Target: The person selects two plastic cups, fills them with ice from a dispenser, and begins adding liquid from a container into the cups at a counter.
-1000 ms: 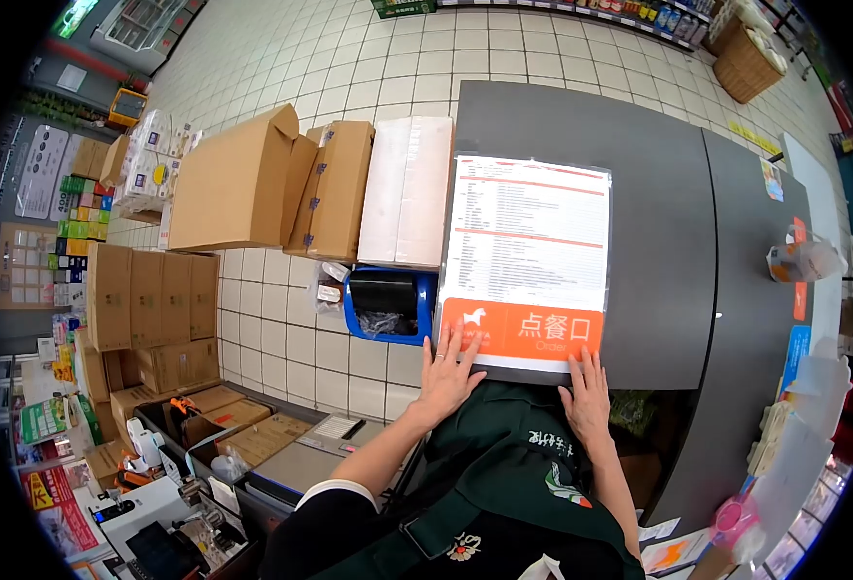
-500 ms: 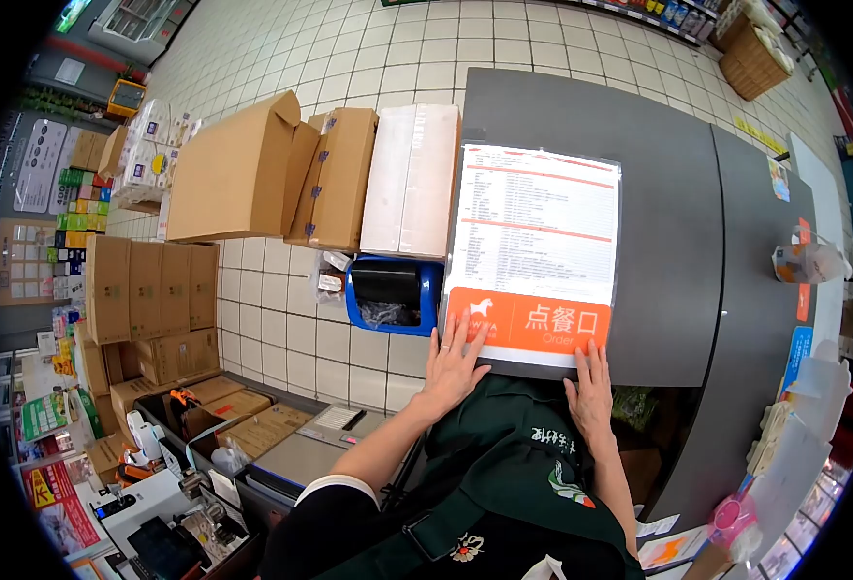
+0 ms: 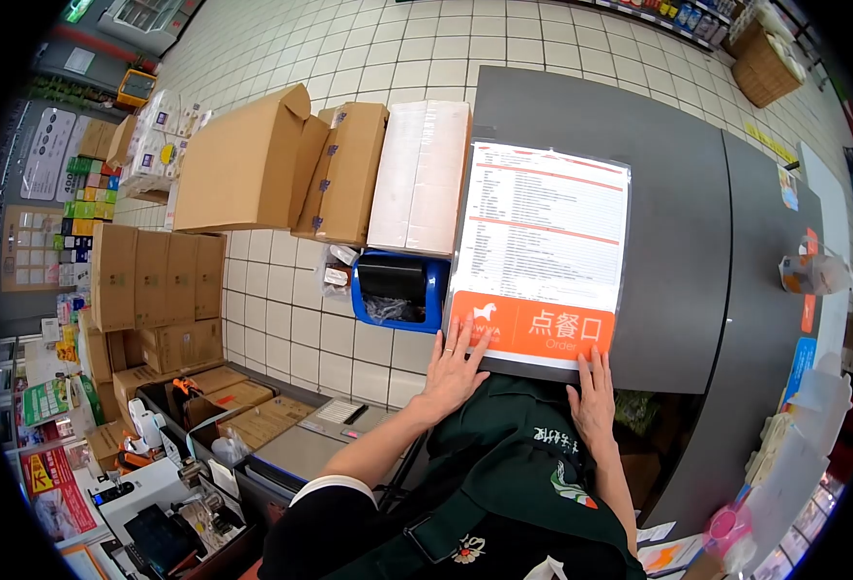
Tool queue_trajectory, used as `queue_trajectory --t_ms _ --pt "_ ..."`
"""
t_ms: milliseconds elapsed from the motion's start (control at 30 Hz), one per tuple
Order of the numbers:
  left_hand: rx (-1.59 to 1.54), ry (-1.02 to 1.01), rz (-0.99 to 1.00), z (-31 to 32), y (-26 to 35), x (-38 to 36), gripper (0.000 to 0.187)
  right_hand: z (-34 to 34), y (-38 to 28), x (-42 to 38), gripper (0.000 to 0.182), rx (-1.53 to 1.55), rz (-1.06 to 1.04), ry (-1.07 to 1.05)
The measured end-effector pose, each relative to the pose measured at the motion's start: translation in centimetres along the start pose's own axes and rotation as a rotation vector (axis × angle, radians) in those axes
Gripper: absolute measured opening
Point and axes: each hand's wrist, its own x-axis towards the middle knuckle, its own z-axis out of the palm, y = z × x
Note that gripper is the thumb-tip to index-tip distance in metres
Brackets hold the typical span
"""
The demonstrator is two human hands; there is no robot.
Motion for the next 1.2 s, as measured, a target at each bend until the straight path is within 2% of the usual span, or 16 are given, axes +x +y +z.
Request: queue_trajectory --t_ms 667,933,1200 --pt "-0.063 -0.036 0.01 -0.3 -0.5 -0.3 0.083 0.1 0.0 -0.1 0.058 0.031 0.006 0.007" --pt "0.09 -0.162 0.026 -1.4 -0.8 -1.7 0.078 -0.2 -0.4 -0.6 0.057 0.04 0.0 -0.012" --pt "0.005 -0.06 0.014 -1.4 -0.7 -0.2 0.079 0.0 -0.3 0.7 0.059 0.017 -0.003 0.048"
